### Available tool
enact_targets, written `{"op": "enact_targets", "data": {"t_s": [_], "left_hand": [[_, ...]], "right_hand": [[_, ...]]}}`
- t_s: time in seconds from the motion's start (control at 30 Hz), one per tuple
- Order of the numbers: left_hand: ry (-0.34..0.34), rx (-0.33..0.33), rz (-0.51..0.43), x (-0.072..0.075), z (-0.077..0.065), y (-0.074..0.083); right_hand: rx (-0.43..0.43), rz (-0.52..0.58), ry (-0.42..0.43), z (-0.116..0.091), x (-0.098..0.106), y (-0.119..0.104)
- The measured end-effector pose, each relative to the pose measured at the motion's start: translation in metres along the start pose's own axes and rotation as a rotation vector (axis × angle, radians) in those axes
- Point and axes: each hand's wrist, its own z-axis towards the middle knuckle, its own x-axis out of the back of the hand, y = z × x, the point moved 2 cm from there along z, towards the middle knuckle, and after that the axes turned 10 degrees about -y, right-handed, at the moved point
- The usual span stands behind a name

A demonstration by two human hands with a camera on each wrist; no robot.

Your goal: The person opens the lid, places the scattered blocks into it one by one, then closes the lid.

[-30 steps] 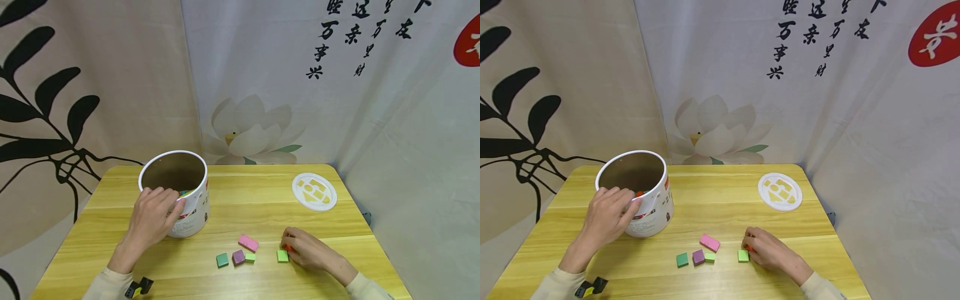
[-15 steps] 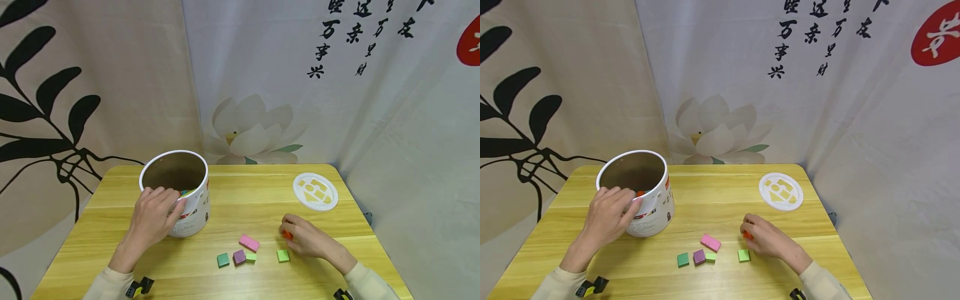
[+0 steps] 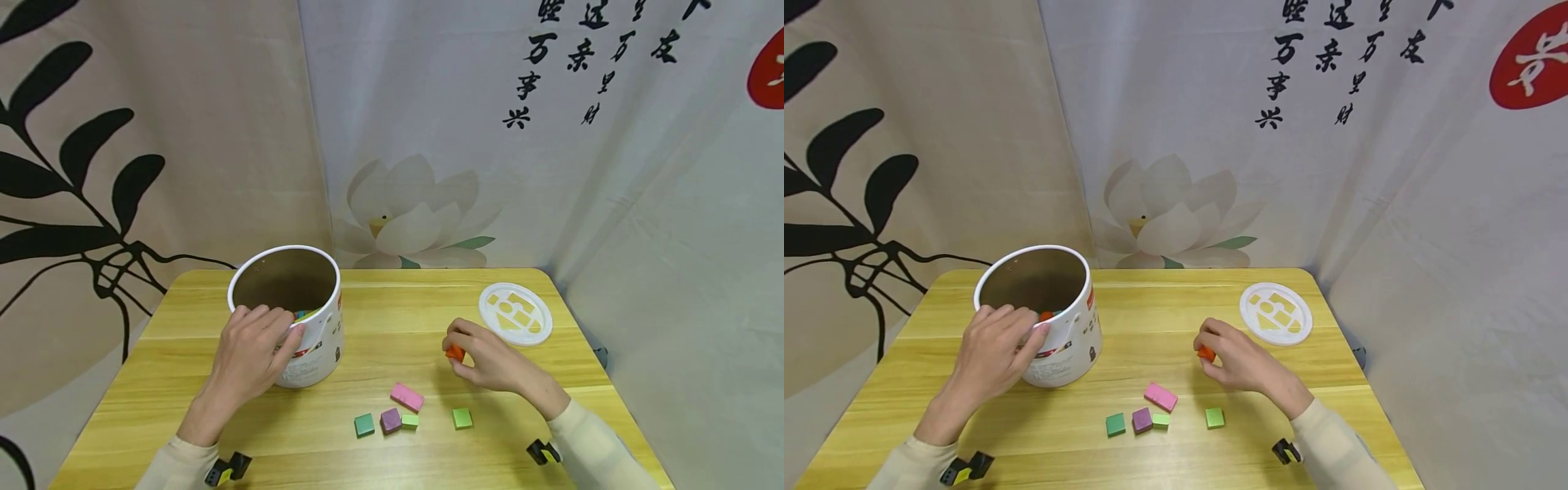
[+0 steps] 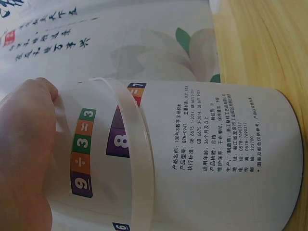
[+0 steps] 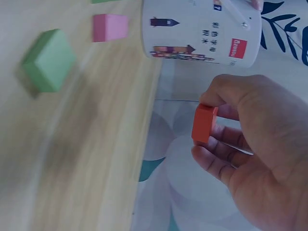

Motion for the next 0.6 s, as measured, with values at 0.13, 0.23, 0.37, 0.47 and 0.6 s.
{"op": "enact_targets", "data": {"t_s": [0.13,0.23,0.37,0.47,0.6], "left_hand": [[0.000,-0.002,-0.003,0.000,0.001,0.000],[0.001,-0.002,-0.001,0.000,0.001,0.001],[0.002,-0.003,0.004,0.001,0.001,0.001],[0.001,-0.002,0.005,0.001,0.002,0.001],[0.000,0.001,0.006,0.001,0.002,0.002]], "right_hand": [[0.010,0.008,0.014,0.013,0.010,-0.003],[0.028,0.018,0.027,0.022,0.017,-0.005],[0.061,0.015,0.053,0.037,0.028,-0.008],[0.079,0.008,0.074,0.049,0.036,-0.010],[0.094,0.012,0.088,0.066,0.046,-0.015]]}}
